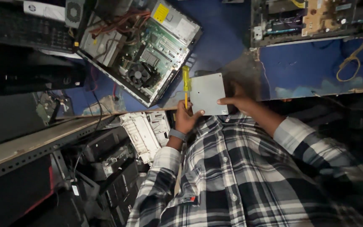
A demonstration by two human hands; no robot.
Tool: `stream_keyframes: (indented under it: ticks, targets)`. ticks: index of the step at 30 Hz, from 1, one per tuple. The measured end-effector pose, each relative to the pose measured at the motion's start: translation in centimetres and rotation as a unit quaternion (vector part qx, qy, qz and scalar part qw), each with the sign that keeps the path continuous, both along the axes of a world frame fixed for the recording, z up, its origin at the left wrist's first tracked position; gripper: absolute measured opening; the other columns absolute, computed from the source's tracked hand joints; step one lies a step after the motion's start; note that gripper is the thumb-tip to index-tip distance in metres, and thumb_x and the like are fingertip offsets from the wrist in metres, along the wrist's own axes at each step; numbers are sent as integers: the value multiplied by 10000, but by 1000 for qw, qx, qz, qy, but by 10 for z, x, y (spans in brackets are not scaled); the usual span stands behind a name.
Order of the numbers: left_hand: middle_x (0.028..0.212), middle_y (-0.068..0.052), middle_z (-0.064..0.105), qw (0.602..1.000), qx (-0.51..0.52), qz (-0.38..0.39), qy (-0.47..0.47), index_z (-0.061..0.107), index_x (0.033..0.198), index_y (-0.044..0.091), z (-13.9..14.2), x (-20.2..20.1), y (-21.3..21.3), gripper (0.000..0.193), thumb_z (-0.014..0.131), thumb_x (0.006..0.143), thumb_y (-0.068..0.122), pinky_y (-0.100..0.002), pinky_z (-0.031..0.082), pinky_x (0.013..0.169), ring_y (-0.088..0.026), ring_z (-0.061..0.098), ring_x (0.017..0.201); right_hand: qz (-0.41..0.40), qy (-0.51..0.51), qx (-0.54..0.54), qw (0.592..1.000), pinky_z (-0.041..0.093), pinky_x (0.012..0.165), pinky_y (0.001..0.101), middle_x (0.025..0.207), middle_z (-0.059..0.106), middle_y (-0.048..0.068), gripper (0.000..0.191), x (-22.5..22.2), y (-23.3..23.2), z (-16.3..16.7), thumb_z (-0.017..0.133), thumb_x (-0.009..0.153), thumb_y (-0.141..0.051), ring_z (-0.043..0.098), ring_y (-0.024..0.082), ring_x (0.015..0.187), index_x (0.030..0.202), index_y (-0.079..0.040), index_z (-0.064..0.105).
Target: The person handles a computer power supply unit, turning it over and using a yellow screwdriver to remove and tighten screws on its casing. The workspace contains multiple disassembled computer towers and parts.
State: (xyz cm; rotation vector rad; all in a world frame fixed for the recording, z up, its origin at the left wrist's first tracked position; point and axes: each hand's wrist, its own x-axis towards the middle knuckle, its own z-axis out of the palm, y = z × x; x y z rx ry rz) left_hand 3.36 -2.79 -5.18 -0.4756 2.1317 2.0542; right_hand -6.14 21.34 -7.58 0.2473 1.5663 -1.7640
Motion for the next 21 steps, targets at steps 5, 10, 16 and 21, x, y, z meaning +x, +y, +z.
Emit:
stream_keyframes:
  ticks: [5, 10, 16, 21]
  targets:
    - [996, -54, 626, 998, -58, -12, -27, 469, 1081, 59, 12, -7, -31, 441, 837, 846, 115, -297, 543, 828, -132, 622, 897, 106, 173, 195, 960, 406, 1117, 456, 1430, 504, 236, 1159, 3, -6, 35, 952, 579, -346, 493, 362, 1344, 1499, 24, 351]
    - [1036, -130, 679, 995, -97, 3, 0, 567, 1200, 28, 3, -5, -53, 228, 655, 1013, 126, -365, 539, 852, -246, 665, 938, 97, 375, 336, 858, 464, 1003, 489, 1290, 551, 250, 1001, 27, 0, 99, 989, 522, -360, 556, 406, 1214, 1329, -7, 512]
    - [1162, -249, 669, 966, -235, -89, 62, 564, 1311, 14, -2, -25, -42, 314, 575, 997, 33, -471, 526, 928, -456, 653, 1080, 17, 397, 398, 827, 511, 955, 483, 1224, 585, 204, 895, 33, 3, 133, 971, 556, -367, 600, 384, 1137, 1268, 3, 573]
    - [1097, -232, 659, 944, -285, -122, 116, 602, 1255, 43, 5, -58, -34, 477, 584, 785, -34, -503, 506, 904, -456, 606, 1051, -23, 316, 476, 820, 515, 912, 494, 1212, 585, 223, 849, 23, -5, 122, 962, 606, -406, 602, 386, 1123, 1237, 19, 586]
